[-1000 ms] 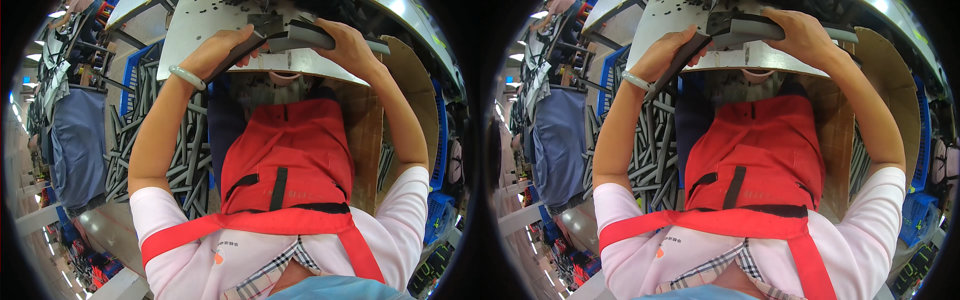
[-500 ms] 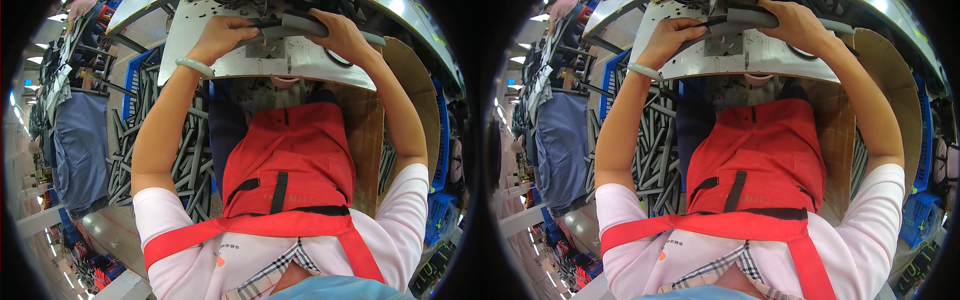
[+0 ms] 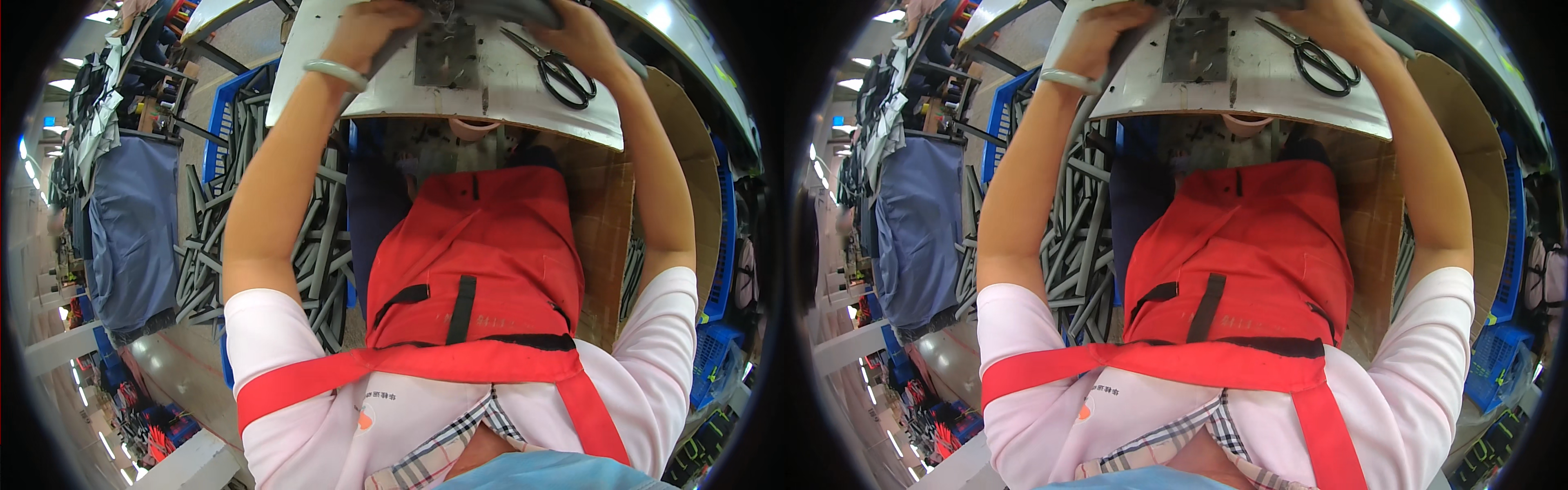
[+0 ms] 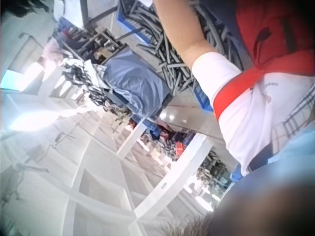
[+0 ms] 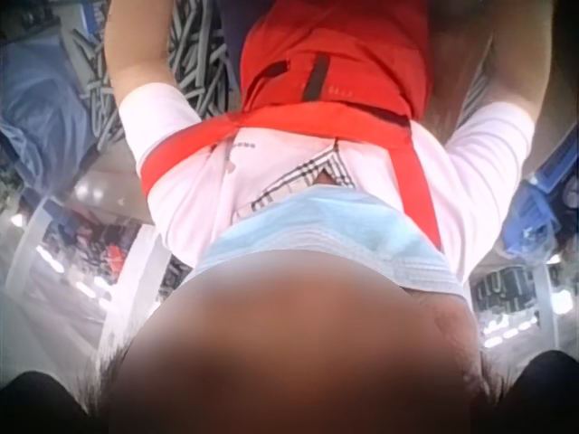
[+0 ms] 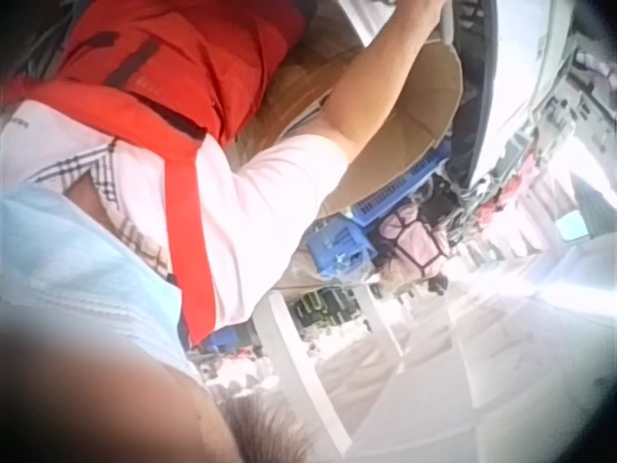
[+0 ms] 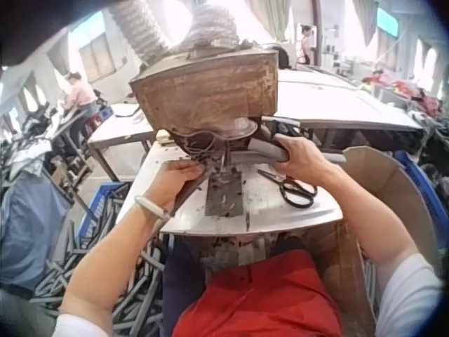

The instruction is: Cutting and feeding gray cylindrical foam or rubber components into a processing machine.

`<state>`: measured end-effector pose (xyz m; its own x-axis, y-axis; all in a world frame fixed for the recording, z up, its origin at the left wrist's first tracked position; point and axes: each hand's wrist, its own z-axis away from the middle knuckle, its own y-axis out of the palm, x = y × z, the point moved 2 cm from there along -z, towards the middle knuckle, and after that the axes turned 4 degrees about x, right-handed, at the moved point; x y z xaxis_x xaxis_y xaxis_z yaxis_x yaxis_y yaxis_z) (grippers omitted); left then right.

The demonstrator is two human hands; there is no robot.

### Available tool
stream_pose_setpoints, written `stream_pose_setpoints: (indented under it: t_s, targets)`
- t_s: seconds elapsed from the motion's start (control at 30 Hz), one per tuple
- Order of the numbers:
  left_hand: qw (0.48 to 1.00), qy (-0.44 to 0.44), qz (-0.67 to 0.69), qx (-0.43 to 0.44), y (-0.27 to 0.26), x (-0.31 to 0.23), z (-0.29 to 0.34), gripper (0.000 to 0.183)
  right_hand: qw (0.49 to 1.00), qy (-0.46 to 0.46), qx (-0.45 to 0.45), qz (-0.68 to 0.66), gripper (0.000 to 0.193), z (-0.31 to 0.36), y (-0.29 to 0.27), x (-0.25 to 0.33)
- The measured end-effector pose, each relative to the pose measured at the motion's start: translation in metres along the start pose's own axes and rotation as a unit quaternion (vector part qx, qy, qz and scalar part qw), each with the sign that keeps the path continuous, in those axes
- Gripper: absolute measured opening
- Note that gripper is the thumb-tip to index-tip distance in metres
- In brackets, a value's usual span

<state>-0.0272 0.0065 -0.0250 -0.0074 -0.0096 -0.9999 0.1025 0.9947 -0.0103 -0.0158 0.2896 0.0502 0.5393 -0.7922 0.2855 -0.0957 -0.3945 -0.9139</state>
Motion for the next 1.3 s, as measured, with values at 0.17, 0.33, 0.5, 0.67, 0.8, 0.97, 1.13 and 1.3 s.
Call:
stream_pose_setpoints:
  t_s: [0.17, 0.33, 0.5, 0.67, 0.8, 0.97, 1.13, 1.3]
  targets:
    - [0.912, 0.076, -0.387, 0.113, 0.026, -0.043, 0.048, 0.024, 0.979, -0.190, -0.004, 0.073, 0.044, 0.055, 0.046, 0.036]
    - [0.962, -0.020, -0.206, 0.178, 0.091, -0.045, 0.057, 0.022, 0.920, -0.364, 0.016, 0.142, 0.011, 0.091, 0.123, 0.139]
    - [0.952, 0.015, -0.216, 0.216, 0.037, 0.022, 0.075, 0.033, 0.969, -0.188, 0.158, 0.004, 0.036, 0.069, 0.088, 0.083]
    - [0.938, -0.207, -0.121, 0.250, 0.016, 0.010, 0.118, 0.032, 0.995, -0.058, 0.087, 0.004, 0.045, 0.070, 0.034, 0.006]
    - [0.918, -0.007, -0.339, 0.206, 0.013, -0.009, 0.092, 0.026, 0.992, -0.020, 0.119, -0.029, 0.061, 0.065, 0.028, 0.000]
    - [0.968, -0.064, -0.207, 0.129, 0.020, -0.009, 0.071, 0.028, 0.991, 0.019, 0.123, -0.055, 0.068, 0.055, 0.021, 0.000]
    - [0.978, 0.030, -0.199, 0.062, 0.016, -0.017, 0.056, 0.031, 0.990, -0.003, 0.114, -0.082, 0.069, 0.041, 0.018, -0.008]
    - [0.980, 0.025, -0.194, 0.044, 0.010, -0.018, 0.045, 0.029, 0.993, 0.027, 0.090, -0.078, 0.068, 0.027, 0.018, -0.011]
